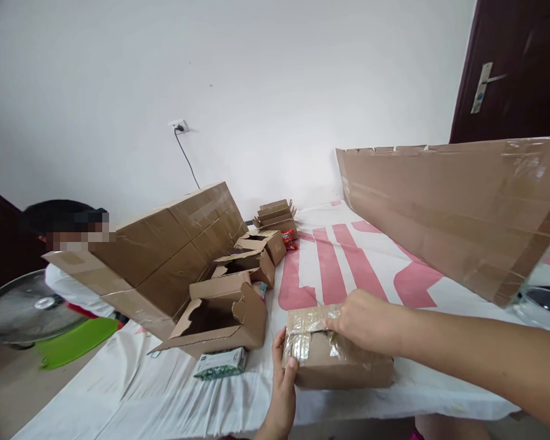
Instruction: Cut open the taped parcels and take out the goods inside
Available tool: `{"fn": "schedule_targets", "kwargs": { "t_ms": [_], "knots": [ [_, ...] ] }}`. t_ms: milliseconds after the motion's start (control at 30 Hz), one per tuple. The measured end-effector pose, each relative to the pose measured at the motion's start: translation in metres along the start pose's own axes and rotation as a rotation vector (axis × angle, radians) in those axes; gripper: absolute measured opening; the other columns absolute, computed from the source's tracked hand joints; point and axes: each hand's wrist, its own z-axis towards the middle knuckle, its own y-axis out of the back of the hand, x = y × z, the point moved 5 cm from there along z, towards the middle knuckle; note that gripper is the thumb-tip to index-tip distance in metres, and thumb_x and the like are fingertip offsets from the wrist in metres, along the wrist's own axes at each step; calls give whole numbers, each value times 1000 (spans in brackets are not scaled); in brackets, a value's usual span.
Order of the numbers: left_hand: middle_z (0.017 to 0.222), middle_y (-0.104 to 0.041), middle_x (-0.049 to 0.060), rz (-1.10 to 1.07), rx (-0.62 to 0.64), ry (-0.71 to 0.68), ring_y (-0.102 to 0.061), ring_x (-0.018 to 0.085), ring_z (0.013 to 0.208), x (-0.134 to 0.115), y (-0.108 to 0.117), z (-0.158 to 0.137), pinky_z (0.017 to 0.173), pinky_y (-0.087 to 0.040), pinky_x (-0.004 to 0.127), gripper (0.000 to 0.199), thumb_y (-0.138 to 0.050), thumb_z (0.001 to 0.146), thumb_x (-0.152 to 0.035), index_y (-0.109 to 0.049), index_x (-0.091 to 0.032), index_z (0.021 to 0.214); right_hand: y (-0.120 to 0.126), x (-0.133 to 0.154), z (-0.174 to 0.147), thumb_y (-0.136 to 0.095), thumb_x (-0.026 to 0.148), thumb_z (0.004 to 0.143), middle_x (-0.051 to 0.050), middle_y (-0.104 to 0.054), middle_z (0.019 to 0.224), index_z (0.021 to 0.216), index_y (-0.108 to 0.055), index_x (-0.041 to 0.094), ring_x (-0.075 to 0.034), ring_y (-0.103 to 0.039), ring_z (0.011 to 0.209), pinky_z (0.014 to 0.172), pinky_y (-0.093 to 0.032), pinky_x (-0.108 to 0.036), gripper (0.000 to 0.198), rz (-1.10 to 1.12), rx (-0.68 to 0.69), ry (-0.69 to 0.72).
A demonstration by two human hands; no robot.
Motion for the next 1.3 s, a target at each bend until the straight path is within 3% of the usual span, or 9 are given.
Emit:
{"fn": "schedule_targets", "kwargs": {
  "t_ms": [167, 467, 633, 800, 967, 1167, 1300],
  "knots": [
    [149, -37, 13, 15, 15, -8, -30, 29, 140, 2, 3, 2, 117, -23, 42, 68, -49, 86, -56, -34, -19, 141, 14, -5, -7, -56, 5, 81, -2, -68, 65, 123, -58, 22, -15, -58, 51, 46, -19, -29, 45, -52, -141, -32],
    [149, -36, 12, 50, 25, -19, -30, 28, 140, 1, 2, 2, 118, -19, 43, 62, -47, 88, -53, -36, -21, 139, 2, -14, -14, -57, 5, 77, -1, -62, 64, 133, -50, 20, -17, -56, 56, 51, -27, -29, 59, -178, -282, -127],
    [148, -39, 11, 111, 10, -90, -28, 28, 141, -4, 6, 3, 118, -17, 43, 56, -49, 88, -53, -46, -22, 134, 9, -13, -10, -49, 7, 85, 0, -59, 62, 136, -49, 21, -14, -50, 54, 52, -28, -28, 52, -115, -356, -114],
    [145, -41, 12, 90, 9, -135, -32, 28, 139, -5, 5, 5, 117, -20, 44, 57, -49, 87, -54, -47, -20, 132, 10, -10, -12, -48, 21, 94, -1, -63, 66, 133, -52, 24, -13, -52, 55, 51, -25, -28, 40, 24, -311, -100],
    [145, -43, 10, 85, -43, -119, -32, 28, 139, 0, 7, 4, 117, -22, 40, 60, -50, 83, -60, -50, -20, 129, 5, -18, -34, -51, 20, 89, 0, -68, 68, 126, -58, 30, -14, -56, 55, 50, -22, -27, 39, 169, -143, -74],
    [149, -38, 10, 115, 5, -48, -30, 27, 141, 3, 9, 5, 118, -19, 38, 66, -49, 83, -62, -45, -20, 134, -8, -49, -84, -56, 15, 82, 0, -68, 62, 121, -64, 30, -15, -58, 53, 50, -27, -25, 43, 244, -51, -319],
    [147, -40, 11, 118, -37, -83, -31, 29, 139, 3, 9, 5, 118, -18, 41, 63, -46, 84, -62, -46, -21, 132, -24, -67, -115, -53, 18, 85, -1, -75, 82, 121, -64, 32, -17, -66, 65, 55, -37, -24, 40, 416, -37, -413]
  ]
}}
